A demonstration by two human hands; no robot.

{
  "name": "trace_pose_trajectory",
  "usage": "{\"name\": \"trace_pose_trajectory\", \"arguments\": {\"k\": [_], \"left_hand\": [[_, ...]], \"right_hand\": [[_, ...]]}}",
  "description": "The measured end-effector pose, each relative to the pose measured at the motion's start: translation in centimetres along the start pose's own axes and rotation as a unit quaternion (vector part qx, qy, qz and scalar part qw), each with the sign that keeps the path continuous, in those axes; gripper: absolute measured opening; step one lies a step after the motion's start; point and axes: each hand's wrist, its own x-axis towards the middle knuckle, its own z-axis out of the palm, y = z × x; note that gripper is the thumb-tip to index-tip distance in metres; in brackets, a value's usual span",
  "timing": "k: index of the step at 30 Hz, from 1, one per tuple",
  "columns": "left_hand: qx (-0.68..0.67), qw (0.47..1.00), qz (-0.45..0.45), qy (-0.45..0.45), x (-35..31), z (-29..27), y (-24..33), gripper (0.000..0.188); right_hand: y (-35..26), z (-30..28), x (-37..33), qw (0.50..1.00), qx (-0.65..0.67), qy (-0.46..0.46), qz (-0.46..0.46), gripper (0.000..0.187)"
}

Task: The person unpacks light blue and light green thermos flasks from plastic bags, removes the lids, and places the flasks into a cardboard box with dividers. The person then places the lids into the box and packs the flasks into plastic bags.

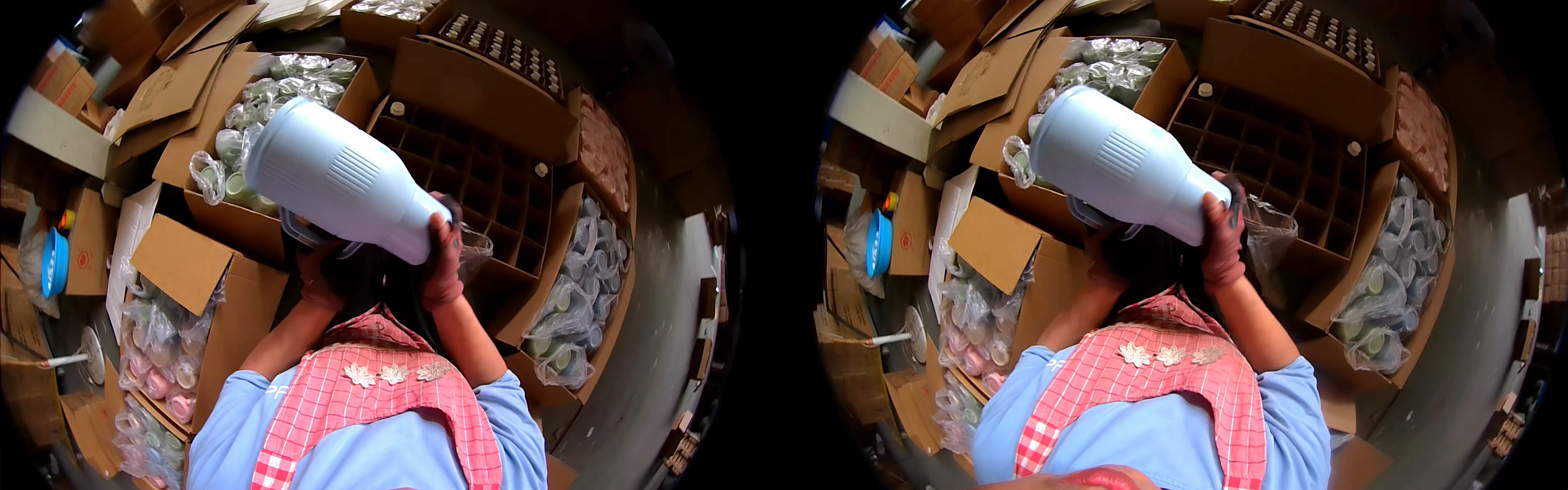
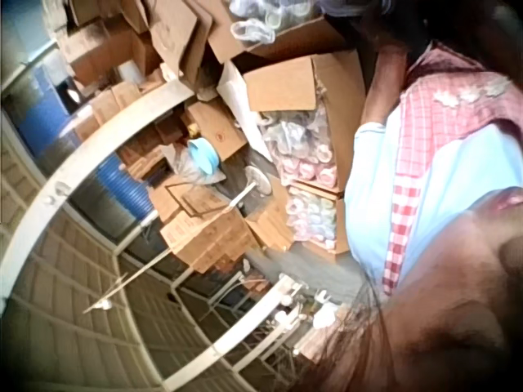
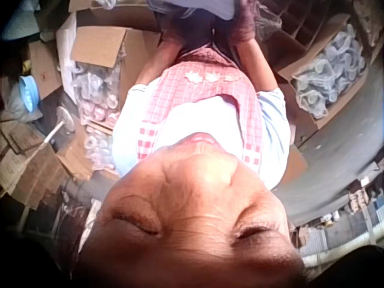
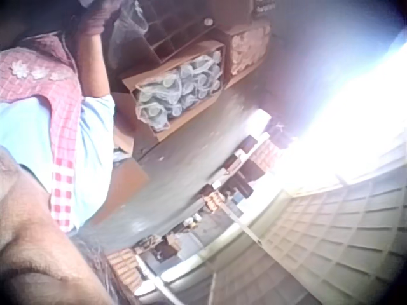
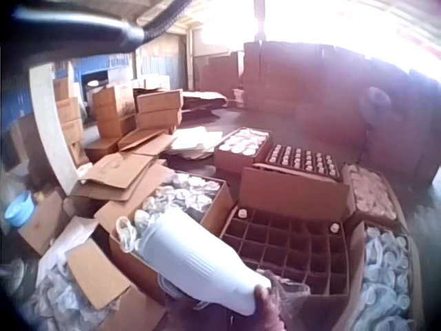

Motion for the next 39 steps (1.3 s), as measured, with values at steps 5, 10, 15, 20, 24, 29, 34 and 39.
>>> {"name": "trace_pose_trajectory", "arguments": {"k": [5, 10, 15, 20, 24, 29, 34, 39], "left_hand": [[0.28, 0.939, -0.006, -0.202, 4.5, -1.8, 0.8, 0.027], [-0.079, 0.95, -0.3, -0.038, 3.2, -3.4, -0.2, 0.022], [0.001, 0.921, -0.365, -0.136, 1.8, -3.7, 0.7, 0.054], [-0.041, 0.869, -0.395, -0.294, 5.0, -2.2, 1.1, 0.071], [-0.214, 0.782, -0.465, -0.355, 10.7, -2.5, -0.5, 0.082], [0.107, 0.934, -0.308, -0.147, 16.1, 2.4, -9.9, 0.085], [0.163, 0.906, -0.381, -0.086, 15.3, 4.7, -12.9, 0.043], [-0.058, 0.92, -0.38, -0.073, 12.0, 1.0, -9.8, 0.012]], "right_hand": [[3.6, -4.5, -0.7, 0.871, 0.338, -0.085, 0.346, 0.055], [0.9, -7.1, -0.6, 0.941, 0.009, -0.029, 0.336, 0.047], [4.7, -21.6, 5.8, 0.845, -0.441, 0.296, 0.062, 0.038], [13.2, -27.8, 7.5, 0.772, -0.516, 0.265, 0.259, 0.027], [9.1, -17.7, 10.9, 0.981, -0.041, 0.14, 0.131, 0.007], [3.6, -10.4, 13.4, 0.993, 0.01, -0.096, 0.075, 0.015], [3.6, -10.9, 10.8, 0.958, 0.263, -0.066, 0.089, 0.027], [7.2, -16.8, 7.6, 0.987, 0.087, 0.018, 0.134, 0.034]]}}
